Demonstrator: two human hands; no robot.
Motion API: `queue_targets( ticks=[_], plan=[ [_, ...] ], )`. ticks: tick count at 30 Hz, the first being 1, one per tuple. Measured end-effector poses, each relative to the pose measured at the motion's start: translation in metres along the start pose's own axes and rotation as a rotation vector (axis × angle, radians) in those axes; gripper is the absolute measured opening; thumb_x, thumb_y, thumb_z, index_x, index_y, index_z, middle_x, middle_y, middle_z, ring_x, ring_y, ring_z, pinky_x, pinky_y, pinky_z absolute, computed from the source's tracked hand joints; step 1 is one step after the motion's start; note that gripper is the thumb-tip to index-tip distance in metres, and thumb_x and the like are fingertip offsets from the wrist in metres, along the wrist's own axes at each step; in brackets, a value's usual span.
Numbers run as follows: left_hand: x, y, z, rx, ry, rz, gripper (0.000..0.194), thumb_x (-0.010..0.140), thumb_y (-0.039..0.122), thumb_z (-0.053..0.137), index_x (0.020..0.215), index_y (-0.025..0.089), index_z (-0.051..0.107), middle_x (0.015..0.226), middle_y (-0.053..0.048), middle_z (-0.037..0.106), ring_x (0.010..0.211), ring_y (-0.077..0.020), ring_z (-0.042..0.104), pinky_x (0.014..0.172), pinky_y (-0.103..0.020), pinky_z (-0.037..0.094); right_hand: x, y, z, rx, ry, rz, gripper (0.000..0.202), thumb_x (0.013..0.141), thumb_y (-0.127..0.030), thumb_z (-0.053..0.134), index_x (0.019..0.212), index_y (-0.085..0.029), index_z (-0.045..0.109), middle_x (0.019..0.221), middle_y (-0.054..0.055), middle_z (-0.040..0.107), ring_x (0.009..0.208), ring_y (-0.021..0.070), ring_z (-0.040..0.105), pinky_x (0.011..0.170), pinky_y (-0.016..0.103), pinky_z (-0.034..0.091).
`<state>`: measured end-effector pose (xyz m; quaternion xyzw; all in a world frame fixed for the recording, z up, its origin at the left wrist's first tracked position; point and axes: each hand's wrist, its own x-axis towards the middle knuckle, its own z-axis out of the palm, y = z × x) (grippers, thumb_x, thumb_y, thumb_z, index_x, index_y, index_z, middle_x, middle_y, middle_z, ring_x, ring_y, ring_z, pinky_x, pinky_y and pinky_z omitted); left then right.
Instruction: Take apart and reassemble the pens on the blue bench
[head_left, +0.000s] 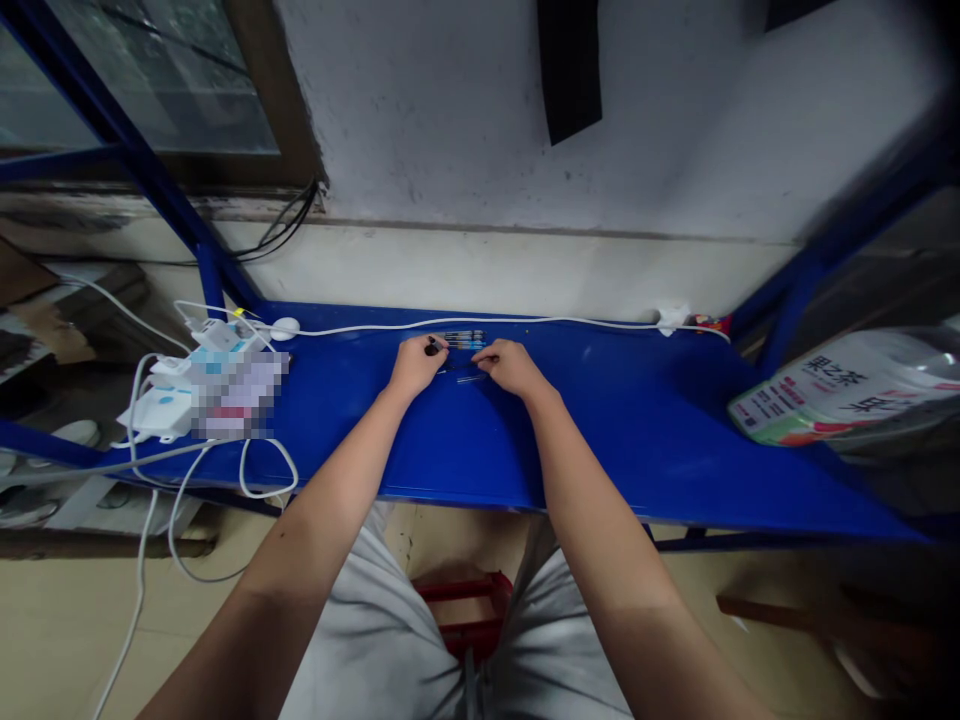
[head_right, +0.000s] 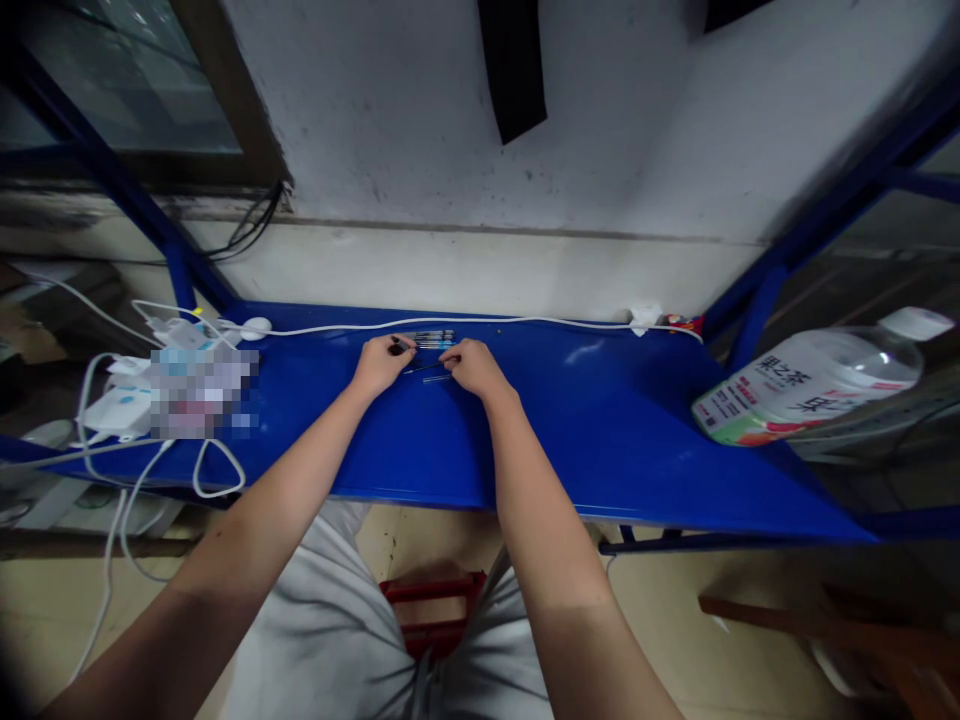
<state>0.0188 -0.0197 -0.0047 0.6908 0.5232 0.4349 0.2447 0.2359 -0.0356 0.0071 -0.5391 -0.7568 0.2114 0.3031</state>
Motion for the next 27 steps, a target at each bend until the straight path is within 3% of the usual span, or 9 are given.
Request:
queue_targets(
  ticks=[6, 10, 14, 22, 27],
  plan=[
    [0.003, -0.002, -0.006, -0.011, 0.024, -0.037, 0.017, 0.080, 0.026, 0.077, 0.095, 0.019, 0.072, 0.080, -0.003, 0.073, 0.076, -0.0181, 0.067, 0.076, -0.029, 0.052, 0.000, -0.003, -0.001, 0.055, 0.028, 0.011, 0.019, 0.087, -0.015, 0.068, 0.094, -0.020, 0.085, 0.098, 0.008, 0.079, 0.087, 0.0195, 0.071, 0.089, 0.032, 0.053],
    [0.007, -0.003, -0.014, 0.026, 0.088, -0.077, 0.017, 0.077, 0.029, 0.080, 0.088, 0.019, 0.074, 0.077, -0.001, 0.068, 0.072, -0.0164, 0.061, 0.071, -0.028, 0.049, 0.003, 0.004, -0.004, 0.065, 0.150, 0.130, 0.019, 0.089, -0.017, 0.064, 0.085, -0.018, 0.082, 0.089, 0.007, 0.080, 0.087, 0.0212, 0.072, 0.085, 0.031, 0.052],
    [0.008, -0.003, -0.020, 0.064, 0.038, -0.169, 0.014, 0.076, 0.021, 0.075, 0.089, 0.019, 0.077, 0.071, -0.001, 0.067, 0.066, -0.0161, 0.060, 0.067, -0.028, 0.048, 0.004, 0.009, -0.005, 0.088, 0.189, 0.227, 0.023, 0.086, -0.012, 0.059, 0.083, -0.017, 0.081, 0.087, 0.007, 0.080, 0.087, 0.0206, 0.072, 0.083, 0.028, 0.051],
    [0.001, 0.005, -0.024, 0.261, -0.041, -0.165, 0.022, 0.076, 0.021, 0.072, 0.095, 0.026, 0.082, 0.093, -0.004, 0.079, 0.092, -0.0231, 0.072, 0.081, -0.031, 0.052, 0.003, 0.009, -0.001, 0.073, 0.182, 0.226, 0.022, 0.086, -0.016, 0.059, 0.083, -0.018, 0.081, 0.083, 0.006, 0.079, 0.080, 0.0201, 0.071, 0.078, 0.028, 0.050],
    [-0.001, 0.013, -0.024, 0.394, -0.069, -0.141, 0.014, 0.078, 0.024, 0.076, 0.091, 0.026, 0.076, 0.093, -0.004, 0.078, 0.090, -0.0240, 0.071, 0.079, -0.032, 0.051, 0.003, 0.004, 0.005, 0.097, 0.163, 0.184, 0.018, 0.084, -0.014, 0.063, 0.083, -0.018, 0.080, 0.085, 0.006, 0.080, 0.084, 0.0203, 0.073, 0.079, 0.027, 0.051]
  ],
)
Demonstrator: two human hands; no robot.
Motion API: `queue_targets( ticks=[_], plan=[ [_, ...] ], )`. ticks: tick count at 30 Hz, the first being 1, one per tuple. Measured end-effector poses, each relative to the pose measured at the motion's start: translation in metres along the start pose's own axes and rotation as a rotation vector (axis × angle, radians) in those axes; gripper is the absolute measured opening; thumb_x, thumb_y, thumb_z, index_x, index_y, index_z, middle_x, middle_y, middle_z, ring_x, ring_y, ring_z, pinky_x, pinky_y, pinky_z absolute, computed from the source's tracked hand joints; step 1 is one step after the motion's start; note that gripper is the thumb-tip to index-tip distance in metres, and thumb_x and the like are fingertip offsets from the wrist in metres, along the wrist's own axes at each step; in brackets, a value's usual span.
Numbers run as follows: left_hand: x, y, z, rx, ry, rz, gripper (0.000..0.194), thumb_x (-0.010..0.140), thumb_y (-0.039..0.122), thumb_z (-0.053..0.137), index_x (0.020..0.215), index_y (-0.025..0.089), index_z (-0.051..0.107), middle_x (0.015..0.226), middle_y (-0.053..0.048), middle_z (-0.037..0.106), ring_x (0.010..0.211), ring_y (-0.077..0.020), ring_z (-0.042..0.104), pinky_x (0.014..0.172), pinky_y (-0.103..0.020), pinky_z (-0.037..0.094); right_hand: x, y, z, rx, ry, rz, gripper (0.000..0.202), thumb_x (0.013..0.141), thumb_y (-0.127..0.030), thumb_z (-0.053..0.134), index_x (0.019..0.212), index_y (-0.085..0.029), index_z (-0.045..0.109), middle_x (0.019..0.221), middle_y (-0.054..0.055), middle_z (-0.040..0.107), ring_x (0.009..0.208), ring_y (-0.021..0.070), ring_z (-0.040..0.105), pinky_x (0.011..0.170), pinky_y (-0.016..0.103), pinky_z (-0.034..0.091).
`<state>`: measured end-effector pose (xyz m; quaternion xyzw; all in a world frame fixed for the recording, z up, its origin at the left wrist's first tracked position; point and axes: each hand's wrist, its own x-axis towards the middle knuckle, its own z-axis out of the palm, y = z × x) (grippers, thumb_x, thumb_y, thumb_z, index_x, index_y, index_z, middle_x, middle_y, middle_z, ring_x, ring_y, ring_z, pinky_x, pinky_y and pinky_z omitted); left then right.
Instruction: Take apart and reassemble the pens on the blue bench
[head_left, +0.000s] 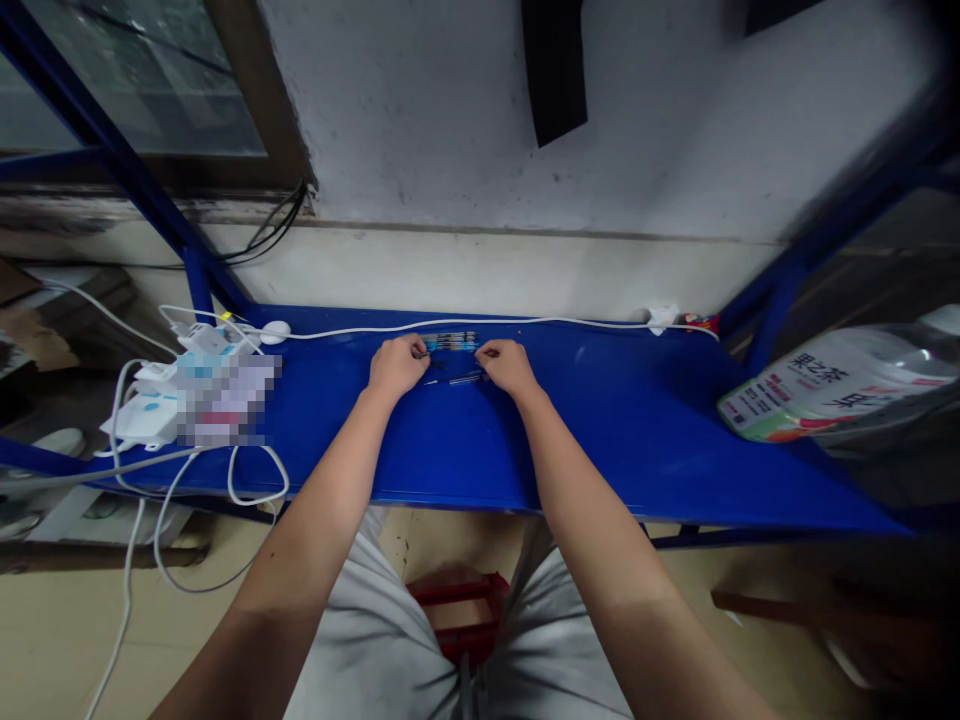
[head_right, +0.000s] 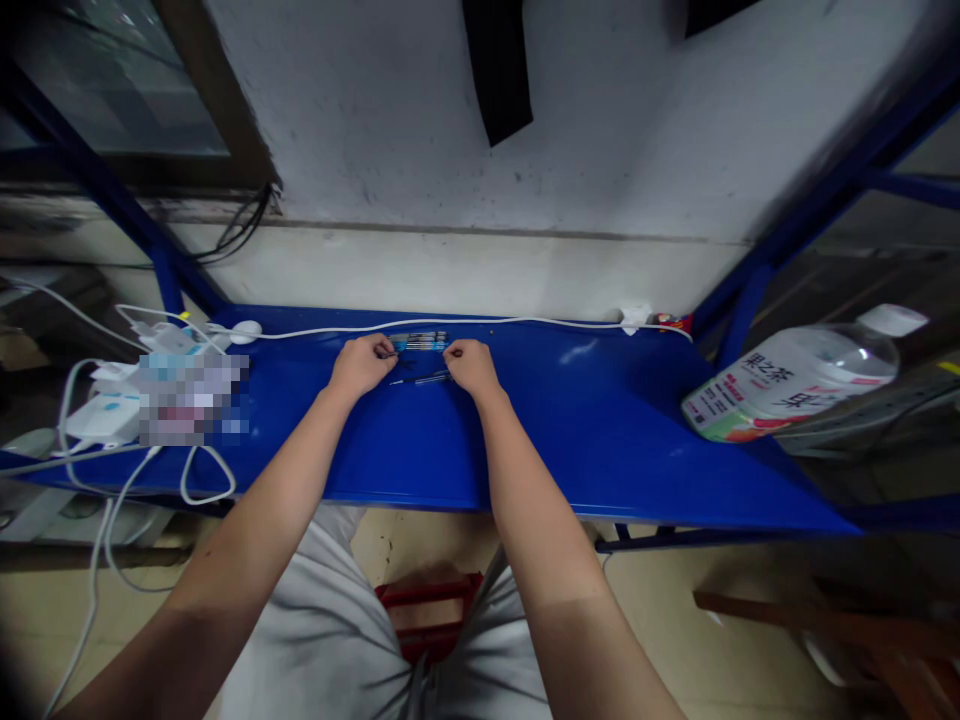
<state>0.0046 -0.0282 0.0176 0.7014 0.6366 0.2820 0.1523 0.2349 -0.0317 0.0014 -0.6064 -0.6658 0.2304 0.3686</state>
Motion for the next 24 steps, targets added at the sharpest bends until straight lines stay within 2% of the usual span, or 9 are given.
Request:
queue_targets(
  ticks=[4, 7, 12, 17, 21, 24],
  plan=[
    [0.000, 0.001, 0.002, -0.022, -0.056, 0.022, 0.004, 0.079, 0.026, 0.074, 0.080, 0.024, 0.071, 0.087, -0.004, 0.077, 0.084, -0.0222, 0.070, 0.073, -0.031, 0.049, -0.001, -0.005, 0.005, 0.044, -0.027, -0.005, 0.017, 0.083, -0.013, 0.065, 0.088, -0.017, 0.081, 0.086, 0.007, 0.080, 0.082, 0.0196, 0.073, 0.080, 0.027, 0.052],
    [0.002, -0.001, 0.005, -0.072, -0.042, 0.016, 0.003, 0.079, 0.026, 0.071, 0.077, 0.024, 0.072, 0.084, -0.005, 0.076, 0.081, -0.0222, 0.070, 0.073, -0.032, 0.049, -0.002, -0.006, 0.004, 0.037, -0.046, 0.003, 0.020, 0.080, -0.013, 0.066, 0.093, -0.016, 0.081, 0.088, 0.007, 0.080, 0.083, 0.0200, 0.073, 0.081, 0.028, 0.053],
    [0.004, -0.004, 0.008, -0.123, -0.016, 0.023, 0.008, 0.078, 0.022, 0.068, 0.075, 0.024, 0.075, 0.082, -0.006, 0.077, 0.080, -0.0243, 0.070, 0.074, -0.033, 0.050, -0.002, -0.001, -0.009, -0.002, -0.113, 0.029, 0.032, 0.073, -0.005, 0.061, 0.095, -0.016, 0.081, 0.081, 0.006, 0.078, 0.075, 0.0185, 0.071, 0.077, 0.028, 0.053],
    [0.004, -0.005, 0.006, -0.146, -0.001, 0.007, 0.012, 0.079, 0.022, 0.064, 0.074, 0.023, 0.075, 0.078, -0.005, 0.076, 0.076, -0.0232, 0.068, 0.072, -0.032, 0.049, 0.001, 0.008, -0.020, 0.038, -0.215, 0.013, 0.032, 0.072, -0.005, 0.059, 0.093, -0.015, 0.081, 0.077, 0.005, 0.077, 0.071, 0.0165, 0.069, 0.070, 0.026, 0.050],
    [0.003, -0.004, 0.006, -0.152, -0.006, 0.001, 0.014, 0.081, 0.022, 0.063, 0.075, 0.023, 0.076, 0.077, -0.006, 0.076, 0.073, -0.0230, 0.068, 0.071, -0.032, 0.049, 0.003, 0.013, -0.019, 0.019, -0.183, -0.009, 0.031, 0.074, -0.005, 0.058, 0.093, -0.015, 0.081, 0.075, 0.005, 0.076, 0.069, 0.0158, 0.067, 0.069, 0.026, 0.049],
    [0.003, -0.004, 0.008, -0.142, -0.021, 0.029, 0.015, 0.082, 0.022, 0.064, 0.077, 0.022, 0.078, 0.081, -0.007, 0.078, 0.081, -0.0256, 0.071, 0.078, -0.033, 0.052, 0.002, 0.012, -0.011, -0.004, -0.156, -0.065, 0.030, 0.077, -0.005, 0.058, 0.093, -0.015, 0.081, 0.075, 0.004, 0.075, 0.068, 0.0147, 0.066, 0.070, 0.025, 0.048]
  ],
)
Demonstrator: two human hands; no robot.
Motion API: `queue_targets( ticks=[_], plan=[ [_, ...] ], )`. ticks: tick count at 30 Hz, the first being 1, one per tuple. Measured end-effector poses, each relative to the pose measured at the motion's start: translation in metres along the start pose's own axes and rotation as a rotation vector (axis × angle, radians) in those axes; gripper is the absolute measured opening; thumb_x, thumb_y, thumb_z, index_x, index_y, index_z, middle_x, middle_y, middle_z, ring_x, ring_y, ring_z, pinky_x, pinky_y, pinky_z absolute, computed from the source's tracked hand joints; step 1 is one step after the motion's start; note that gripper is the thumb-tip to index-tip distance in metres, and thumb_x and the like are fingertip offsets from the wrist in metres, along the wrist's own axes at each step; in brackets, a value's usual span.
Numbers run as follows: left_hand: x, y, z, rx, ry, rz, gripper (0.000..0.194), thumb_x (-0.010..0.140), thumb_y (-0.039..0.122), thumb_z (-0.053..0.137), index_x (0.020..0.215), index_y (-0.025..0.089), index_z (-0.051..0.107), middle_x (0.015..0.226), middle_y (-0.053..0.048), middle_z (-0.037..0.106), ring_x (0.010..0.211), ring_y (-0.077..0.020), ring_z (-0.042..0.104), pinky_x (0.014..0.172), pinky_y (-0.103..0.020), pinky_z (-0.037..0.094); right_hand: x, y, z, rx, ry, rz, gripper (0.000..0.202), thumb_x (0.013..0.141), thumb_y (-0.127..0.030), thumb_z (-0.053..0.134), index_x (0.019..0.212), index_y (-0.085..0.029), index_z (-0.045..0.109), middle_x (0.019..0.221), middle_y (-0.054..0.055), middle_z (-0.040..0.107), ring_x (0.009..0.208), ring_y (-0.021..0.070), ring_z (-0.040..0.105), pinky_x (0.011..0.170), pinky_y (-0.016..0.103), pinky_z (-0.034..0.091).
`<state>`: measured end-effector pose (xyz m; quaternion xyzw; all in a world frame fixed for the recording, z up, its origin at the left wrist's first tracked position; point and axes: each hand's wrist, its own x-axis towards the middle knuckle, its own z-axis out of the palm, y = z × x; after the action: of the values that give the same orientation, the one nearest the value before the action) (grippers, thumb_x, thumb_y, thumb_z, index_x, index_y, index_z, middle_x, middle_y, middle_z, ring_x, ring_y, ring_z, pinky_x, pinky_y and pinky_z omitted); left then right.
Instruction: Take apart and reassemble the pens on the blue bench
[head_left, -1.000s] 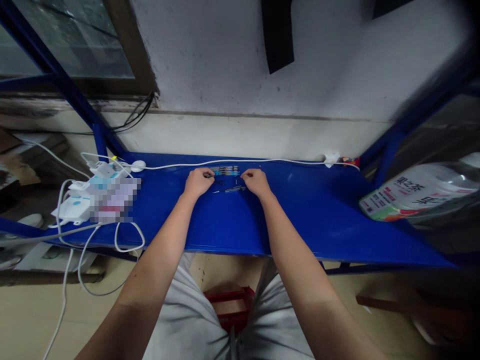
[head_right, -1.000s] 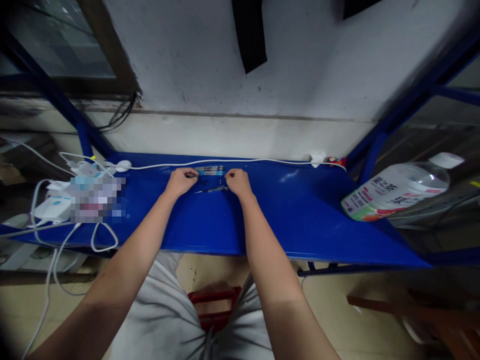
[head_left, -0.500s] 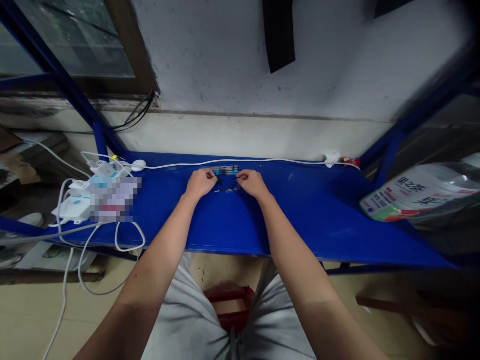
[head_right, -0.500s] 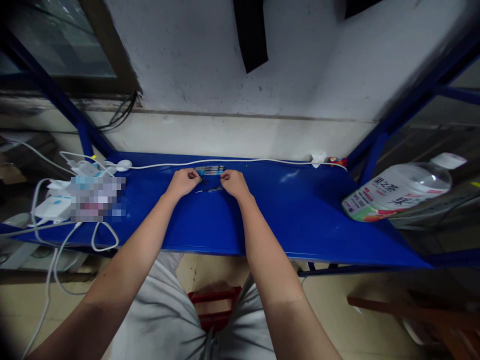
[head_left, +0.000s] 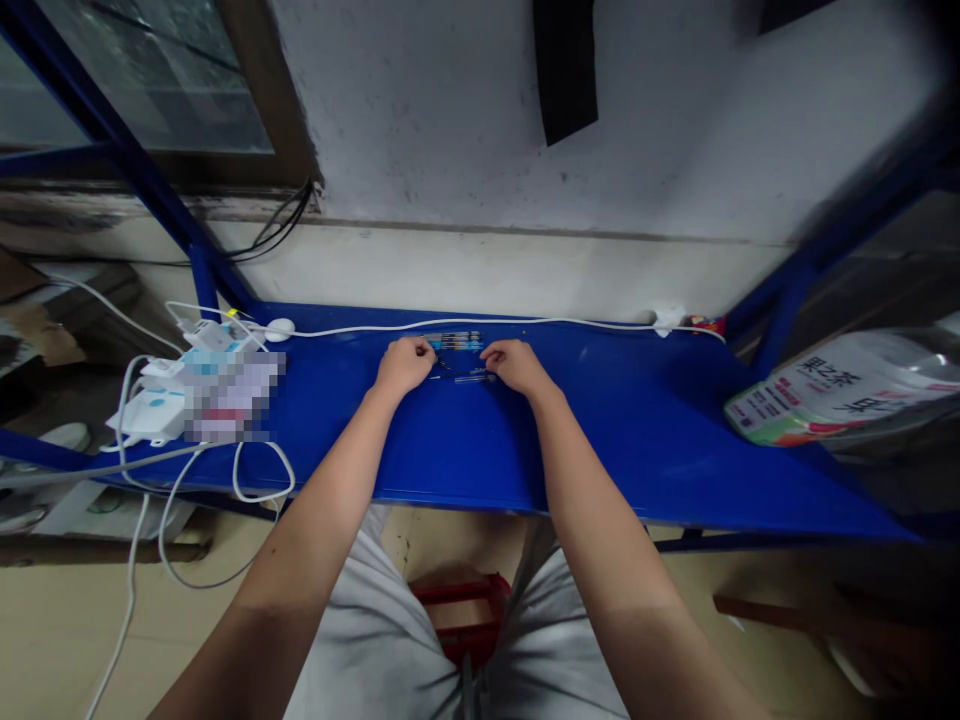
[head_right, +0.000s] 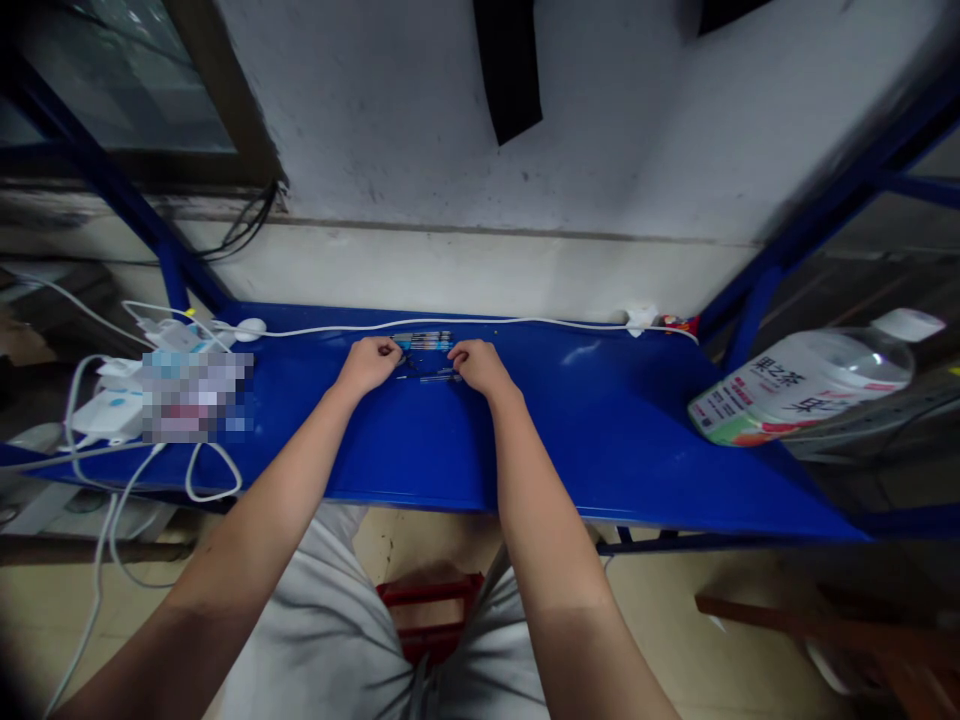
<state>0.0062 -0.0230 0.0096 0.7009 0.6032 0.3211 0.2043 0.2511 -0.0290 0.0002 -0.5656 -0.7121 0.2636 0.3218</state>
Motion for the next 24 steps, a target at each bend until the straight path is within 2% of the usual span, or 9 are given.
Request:
queue_targets(
  ticks=[5, 8, 12, 14, 19, 24],
  plan=[
    [0.001, 0.000, 0.008, -0.051, -0.063, 0.065, 0.018, 0.085, 0.019, 0.064, 0.086, 0.023, 0.081, 0.098, -0.008, 0.082, 0.094, -0.0278, 0.074, 0.090, -0.038, 0.055, 0.002, -0.009, 0.015, 0.065, 0.023, -0.030, 0.023, 0.080, -0.008, 0.064, 0.096, -0.015, 0.080, 0.080, 0.004, 0.077, 0.072, 0.0146, 0.068, 0.072, 0.024, 0.049],
    [0.002, -0.002, 0.008, -0.104, -0.037, 0.093, 0.018, 0.087, 0.020, 0.063, 0.089, 0.022, 0.081, 0.099, -0.007, 0.082, 0.094, -0.0262, 0.074, 0.091, -0.037, 0.055, 0.004, -0.009, 0.015, 0.086, 0.100, -0.014, 0.016, 0.081, -0.013, 0.069, 0.093, -0.016, 0.079, 0.084, 0.005, 0.078, 0.078, 0.0165, 0.070, 0.075, 0.025, 0.051],
    [0.004, -0.008, 0.001, -0.071, 0.145, -0.036, 0.017, 0.087, 0.020, 0.061, 0.085, 0.021, 0.078, 0.091, -0.008, 0.080, 0.088, -0.0255, 0.073, 0.084, -0.033, 0.053, 0.005, 0.002, 0.007, 0.021, 0.247, 0.021, 0.016, 0.084, -0.015, 0.061, 0.083, -0.018, 0.077, 0.082, 0.005, 0.077, 0.079, 0.0179, 0.069, 0.078, 0.028, 0.051],
    [0.006, -0.012, -0.002, -0.031, 0.192, -0.110, 0.016, 0.085, 0.020, 0.061, 0.083, 0.021, 0.077, 0.086, -0.009, 0.079, 0.085, -0.0259, 0.072, 0.081, -0.033, 0.052, 0.005, 0.007, 0.004, -0.007, 0.287, 0.063, 0.018, 0.083, -0.015, 0.058, 0.081, -0.018, 0.076, 0.080, 0.004, 0.076, 0.078, 0.0186, 0.068, 0.078, 0.028, 0.051],
    [0.009, -0.020, -0.002, -0.050, 0.152, -0.153, 0.024, 0.076, 0.009, 0.059, 0.088, 0.020, 0.077, 0.088, -0.009, 0.079, 0.083, -0.0246, 0.070, 0.079, -0.032, 0.052, 0.004, 0.010, 0.003, -0.023, 0.308, 0.089, 0.019, 0.081, -0.016, 0.057, 0.082, -0.019, 0.075, 0.082, 0.004, 0.077, 0.081, 0.0192, 0.069, 0.080, 0.029, 0.051],
    [0.010, -0.022, -0.001, -0.074, 0.147, -0.173, 0.027, 0.073, 0.008, 0.058, 0.088, 0.021, 0.077, 0.090, -0.009, 0.079, 0.084, -0.0249, 0.070, 0.078, -0.033, 0.052, 0.002, 0.007, 0.004, 0.002, 0.291, 0.088, 0.019, 0.081, -0.016, 0.056, 0.082, -0.018, 0.075, 0.083, 0.005, 0.077, 0.082, 0.0197, 0.069, 0.081, 0.029, 0.051]
  ],
)
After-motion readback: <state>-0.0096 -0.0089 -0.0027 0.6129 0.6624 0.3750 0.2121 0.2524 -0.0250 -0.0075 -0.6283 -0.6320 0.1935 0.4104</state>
